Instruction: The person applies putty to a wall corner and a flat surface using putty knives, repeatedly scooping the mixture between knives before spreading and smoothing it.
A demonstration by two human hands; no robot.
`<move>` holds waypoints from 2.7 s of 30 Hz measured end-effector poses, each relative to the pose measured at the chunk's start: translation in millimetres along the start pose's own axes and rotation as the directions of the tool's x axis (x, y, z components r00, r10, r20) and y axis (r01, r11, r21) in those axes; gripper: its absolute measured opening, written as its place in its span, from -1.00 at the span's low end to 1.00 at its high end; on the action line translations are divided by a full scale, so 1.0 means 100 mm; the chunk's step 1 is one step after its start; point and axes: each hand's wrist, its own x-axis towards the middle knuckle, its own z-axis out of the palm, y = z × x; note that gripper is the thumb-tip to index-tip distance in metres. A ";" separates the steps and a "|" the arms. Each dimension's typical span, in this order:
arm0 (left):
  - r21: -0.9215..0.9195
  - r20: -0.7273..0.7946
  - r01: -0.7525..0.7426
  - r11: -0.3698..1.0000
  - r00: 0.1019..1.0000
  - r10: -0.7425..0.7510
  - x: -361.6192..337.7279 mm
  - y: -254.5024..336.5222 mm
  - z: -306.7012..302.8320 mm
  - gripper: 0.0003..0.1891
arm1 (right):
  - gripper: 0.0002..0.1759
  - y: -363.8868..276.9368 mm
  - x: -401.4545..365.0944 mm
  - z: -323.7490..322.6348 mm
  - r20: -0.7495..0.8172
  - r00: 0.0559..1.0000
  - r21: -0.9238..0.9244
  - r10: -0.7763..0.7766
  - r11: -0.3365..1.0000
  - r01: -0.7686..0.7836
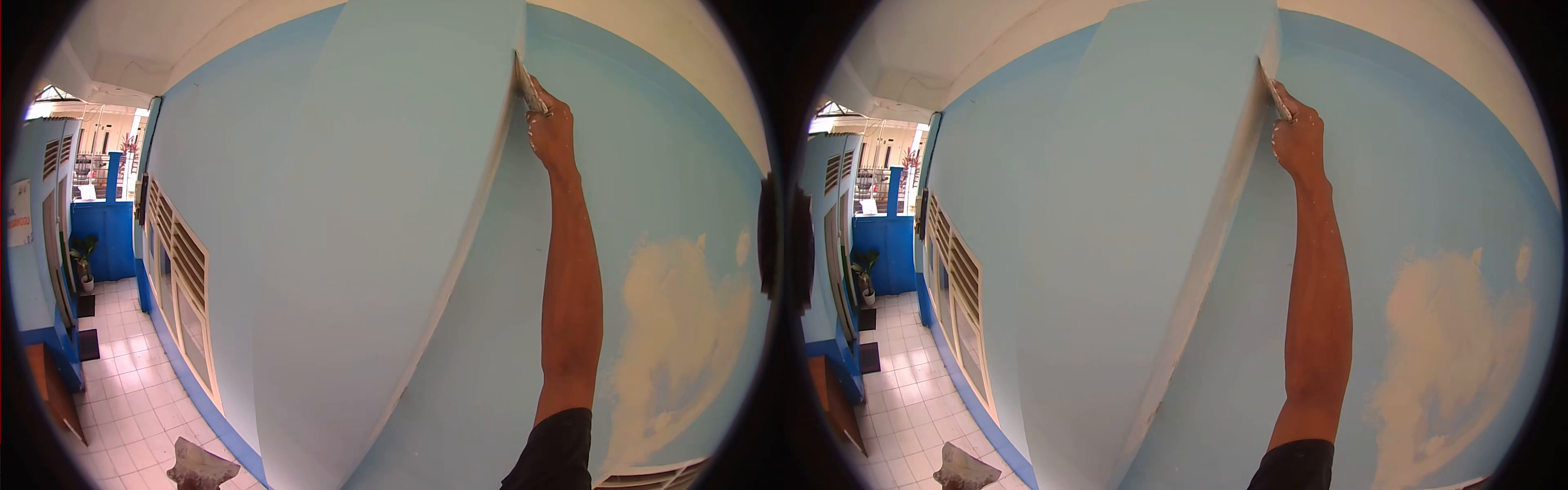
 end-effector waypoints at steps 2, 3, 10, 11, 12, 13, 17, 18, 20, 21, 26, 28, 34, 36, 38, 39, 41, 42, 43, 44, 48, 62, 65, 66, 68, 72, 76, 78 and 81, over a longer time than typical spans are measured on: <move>0.029 -0.011 0.016 0.999 1.000 -0.016 -0.06 0.07 0.14 -0.61 | -0.24 -0.03 -0.11 0.00 0.024 0.999 0.019 0.030 0.999 -0.030; 0.041 -0.017 0.019 0.999 1.000 -0.019 -0.10 0.08 0.19 -0.61 | -0.23 -0.01 -0.15 0.01 0.043 0.998 0.054 0.054 0.997 -0.056; 0.048 0.034 -0.009 0.999 0.999 0.007 -0.12 0.00 0.11 -0.62 | -0.18 -0.14 -0.82 0.17 0.047 0.992 0.095 0.114 0.988 -0.118; 0.039 0.009 0.009 0.999 1.000 -0.010 -0.14 0.03 0.21 -0.62 | -0.17 -0.13 -0.94 0.20 0.052 0.992 0.107 0.118 0.987 -0.123; 0.028 -0.016 0.027 0.999 1.000 -0.027 -0.18 0.06 0.27 -0.62 | -0.15 -0.12 -1.04 0.23 0.058 0.991 0.119 0.121 0.985 -0.127; 0.003 0.051 0.036 0.999 0.998 -0.036 -0.13 0.03 0.18 -0.63 | -0.14 -0.11 -1.17 0.27 0.065 0.990 0.132 0.125 0.982 -0.132; -0.051 0.111 0.094 0.994 0.990 -0.088 0.02 -0.07 -0.09 -0.64 | -0.09 -0.14 -1.68 0.39 0.035 0.997 0.117 0.071 0.990 -0.075; -0.052 0.074 0.111 0.992 0.991 -0.107 0.00 -0.05 -0.06 -0.65 | -0.09 -0.13 -1.83 0.43 0.037 0.995 0.139 0.088 0.986 -0.092; 0.123 0.045 0.010 0.992 0.999 -0.016 -0.11 -0.05 0.11 -0.64 | -0.09 -0.12 -2.08 0.46 0.062 0.994 0.128 0.091 0.987 -0.099; 0.212 0.040 -0.037 0.977 0.999 0.029 -0.15 -0.04 0.17 -0.64 | -0.10 -0.12 -2.20 0.45 0.085 0.993 0.092 0.079 0.992 -0.086; 0.254 0.059 -0.039 0.966 0.998 0.024 -0.17 -0.07 0.20 -0.62 | -0.06 0.01 -2.74 0.52 0.052 0.991 0.030 -0.123 0.992 0.121; 0.220 0.093 -0.003 0.975 0.995 -0.018 -0.18 -0.08 0.20 -0.61 | -0.06 0.04 -2.93 0.49 0.071 0.977 0.018 -0.199 0.980 0.199; 0.022 0.110 0.107 0.994 0.988 -0.109 -0.20 -0.05 0.27 -0.62 | -0.29 -0.30 -3.75 -0.04 0.384 0.911 0.102 -0.148 0.988 0.118; 0.022 0.185 0.108 0.994 0.976 -0.110 -0.17 -0.12 0.12 -0.62 | -0.33 -0.37 -3.53 -0.41 0.616 0.778 0.055 0.122 0.979 -0.197; -0.027 0.163 0.097 0.995 0.982 -0.091 -0.15 -0.18 0.02 -0.62 | -0.44 -0.39 -3.14 -0.70 0.595 0.734 -0.003 0.328 0.914 -0.407; -0.046 0.156 0.092 0.995 0.984 -0.084 -0.12 -0.18 0.01 -0.62 | -0.54 -0.38 -2.74 -0.74 0.462 0.785 0.008 0.414 0.883 -0.470; -0.015 0.091 0.090 0.996 0.992 -0.089 -0.08 -0.19 -0.01 -0.59 | -0.78 -0.29 -1.87 -0.73 0.178 0.939 0.050 0.295 0.950 -0.308; -0.004 0.093 0.098 0.995 0.991 -0.097 -0.03 -0.21 -0.09 -0.57 | -0.76 -0.11 -1.42 -0.72 0.087 0.980 0.031 0.176 0.983 -0.180; 0.009 0.095 0.104 0.995 0.990 -0.105 0.02 -0.21 -0.13 -0.56 | -0.74 -0.02 -0.97 -0.69 0.037 0.975 -0.018 0.219 0.976 -0.218; 0.082 0.076 0.046 0.996 0.996 -0.053 0.02 -0.21 -0.11 -0.55 | -0.82 -0.02 -0.61 -0.62 -0.007 0.955 0.010 0.298 0.954 -0.298; 0.263 -0.004 -0.074 0.962 0.997 0.078 -0.09 -0.09 0.14 -0.53 | -0.68 0.28 0.44 -0.40 0.032 0.917 -0.074 0.397 0.916 -0.394; 0.086 -0.087 -0.070 0.994 0.993 0.078 0.14 -0.04 -0.31 -0.58 | -0.64 -0.25 0.66 -0.07 -0.062 0.947 -0.217 0.316 0.921 -0.322; 0.156 -0.142 -0.052 0.986 0.987 0.074 0.08 -0.04 -0.05 -0.59 | -0.70 -0.52 0.60 -0.03 -0.027 0.957 -0.320 0.290 0.904 -0.283; 0.076 -0.138 -0.017 0.997 0.990 0.027 0.13 -0.05 -0.09 -0.60 | -0.72 -0.58 0.58 -0.01 -0.021 0.965 -0.273 0.260 0.927 -0.256; 0.064 -0.101 -0.013 0.998 0.995 0.020 0.20 -0.16 -0.20 -0.60 | -0.75 -0.68 0.51 0.02 -0.012 0.980 -0.177 0.200 0.964 -0.199; 0.033 -0.014 -0.015 0.999 1.000 0.016 0.21 -0.25 -0.22 -0.61 | -0.78 -0.94 0.45 -0.04 0.048 0.987 -0.161 0.154 0.976 -0.145; -0.114 -0.057 0.051 0.992 0.997 -0.058 0.27 -0.42 -0.36 -0.59 | -0.78 -1.15 0.36 -0.12 0.058 0.991 -0.213 0.121 0.971 -0.107; -0.055 -0.058 0.014 0.998 0.998 -0.017 0.18 -0.39 -0.21 -0.59 | -0.77 -1.25 0.36 -0.19 0.033 0.997 -0.218 0.066 0.974 -0.057; 0.018 -0.063 0.014 1.000 0.998 -0.012 0.18 -0.38 -0.28 -0.58 | -0.76 -1.45 0.36 -0.37 -0.053 0.998 -0.244 -0.020 0.970 0.006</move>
